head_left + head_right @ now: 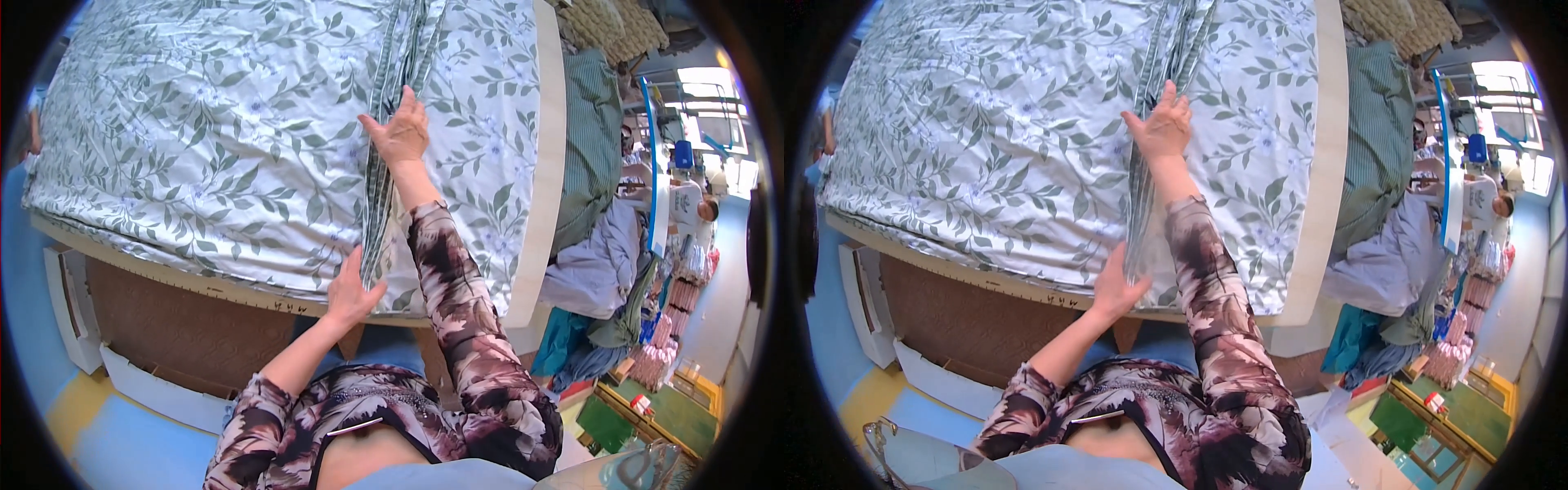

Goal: Straightening and aligning a floral patterned duvet cover or large pillowcase on a workbench.

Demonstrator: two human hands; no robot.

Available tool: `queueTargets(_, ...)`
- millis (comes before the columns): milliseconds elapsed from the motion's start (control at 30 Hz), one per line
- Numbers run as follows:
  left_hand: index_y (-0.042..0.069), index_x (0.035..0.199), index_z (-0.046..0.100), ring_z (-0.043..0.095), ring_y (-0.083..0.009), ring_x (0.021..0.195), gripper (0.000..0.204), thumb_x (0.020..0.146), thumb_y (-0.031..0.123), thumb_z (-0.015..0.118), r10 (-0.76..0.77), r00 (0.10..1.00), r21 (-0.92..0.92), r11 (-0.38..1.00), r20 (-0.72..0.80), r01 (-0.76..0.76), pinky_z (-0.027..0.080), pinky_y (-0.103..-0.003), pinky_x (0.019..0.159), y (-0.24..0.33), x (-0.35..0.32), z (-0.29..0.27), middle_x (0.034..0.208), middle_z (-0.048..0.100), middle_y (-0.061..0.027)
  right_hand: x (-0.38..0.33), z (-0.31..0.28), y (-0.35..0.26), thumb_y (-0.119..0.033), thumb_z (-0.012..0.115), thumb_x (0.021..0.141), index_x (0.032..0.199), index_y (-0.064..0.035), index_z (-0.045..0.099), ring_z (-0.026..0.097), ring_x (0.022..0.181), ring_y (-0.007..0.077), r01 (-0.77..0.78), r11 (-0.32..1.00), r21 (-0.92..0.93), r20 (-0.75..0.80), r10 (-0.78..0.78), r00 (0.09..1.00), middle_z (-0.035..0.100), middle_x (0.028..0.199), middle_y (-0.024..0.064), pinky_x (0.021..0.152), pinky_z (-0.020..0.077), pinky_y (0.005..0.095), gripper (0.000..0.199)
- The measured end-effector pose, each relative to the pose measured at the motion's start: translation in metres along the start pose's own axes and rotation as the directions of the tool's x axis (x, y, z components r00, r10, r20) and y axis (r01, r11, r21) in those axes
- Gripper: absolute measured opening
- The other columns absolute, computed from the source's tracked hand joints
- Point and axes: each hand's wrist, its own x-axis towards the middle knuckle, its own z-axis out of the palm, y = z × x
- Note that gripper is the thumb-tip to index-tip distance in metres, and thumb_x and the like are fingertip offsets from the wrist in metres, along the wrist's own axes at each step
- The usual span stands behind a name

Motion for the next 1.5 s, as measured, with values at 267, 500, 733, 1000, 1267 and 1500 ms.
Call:
queueTargets(267,0.001,0.147,0.039,0.064,-0.0438,0.094,0.077,0.075,0.006,0.066,0.129,0.991,0.082,0.988,0.021,-0.130,0.053,-0.049,0.077,0.085,-0.011,0.007,0.112,0.062,-0.0242,0.110,0.008,0.008,-0.041,0.081,0.073,0.145,-0.0013,0.036,0.058,0.116,0.0412,-0.008,0.978,-0.208,0.247,0.060,0.967,0.053,0.132,0.0252,0.099,0.0494,0.0438,0.094)
queueTargets(500,0.000,0.147,0.039,0.065,-0.0432,0.095,0.075,0.076,0.001,0.061,0.233,0.951,-0.043,0.973,0.204,-0.229,0.054,-0.046,0.076,0.202,0.008,0.027,0.110,0.063,-0.0254,0.205,-0.046,0.085,-0.022,0.072,0.074,0.128,0.0010,0.056,0.069,0.094,0.0312,0.015,0.988,0.152,0.160,-0.040,0.986,0.070,0.103,0.0200,0.088,0.0546,0.0385,0.061)
queueTargets(733,-0.001,0.152,0.031,0.067,-0.0351,0.104,0.081,0.079,0.006,0.065,0.601,0.679,-0.435,0.791,0.422,-0.430,0.053,-0.038,0.088,0.335,0.055,0.112,0.123,0.061,-0.0266,0.289,-0.261,0.378,-0.004,0.077,0.069,0.114,0.0001,0.070,0.071,0.084,0.0194,-0.297,0.507,0.809,0.114,0.360,0.926,0.073,0.101,0.0126,0.074,0.0585,0.0313,0.046)
queueTargets(1000,0.004,0.157,0.020,0.055,-0.0308,0.125,0.089,0.085,0.017,0.069,0.625,0.523,-0.744,0.668,0.580,0.027,0.045,-0.040,0.103,0.314,0.014,0.278,0.144,0.047,-0.0218,0.071,-0.367,0.646,-0.016,0.080,0.083,0.133,-0.0009,0.055,0.066,0.074,0.0085,-0.446,0.482,0.754,-0.026,0.701,0.713,0.071,0.102,0.0068,0.047,0.0371,0.0199,0.058)
queueTargets(1267,0.003,0.148,0.038,0.059,-0.0320,0.116,0.076,0.083,0.023,0.073,0.638,0.239,-0.642,0.763,0.732,-0.069,0.050,-0.042,0.097,0.257,-0.025,0.260,0.135,0.055,-0.0185,-0.175,-0.347,0.617,-0.018,0.073,0.092,0.125,-0.0012,0.061,0.059,0.061,0.0080,-0.531,0.368,0.764,-0.001,0.822,0.569,0.065,0.074,0.0012,0.045,0.0351,0.0203,0.039)
queueTargets(1500,0.006,0.124,0.062,0.062,-0.0336,0.103,0.052,0.073,0.008,0.072,0.664,0.661,0.108,0.672,0.351,-0.732,0.049,-0.044,0.087,0.141,-0.034,0.177,0.114,0.064,-0.0123,-0.312,-0.304,0.523,-0.026,0.060,0.101,0.118,-0.0041,0.067,0.055,0.059,0.0072,-0.679,0.285,0.677,0.089,0.883,0.460,0.063,0.072,0.0023,0.045,0.0343,0.0199,0.028)
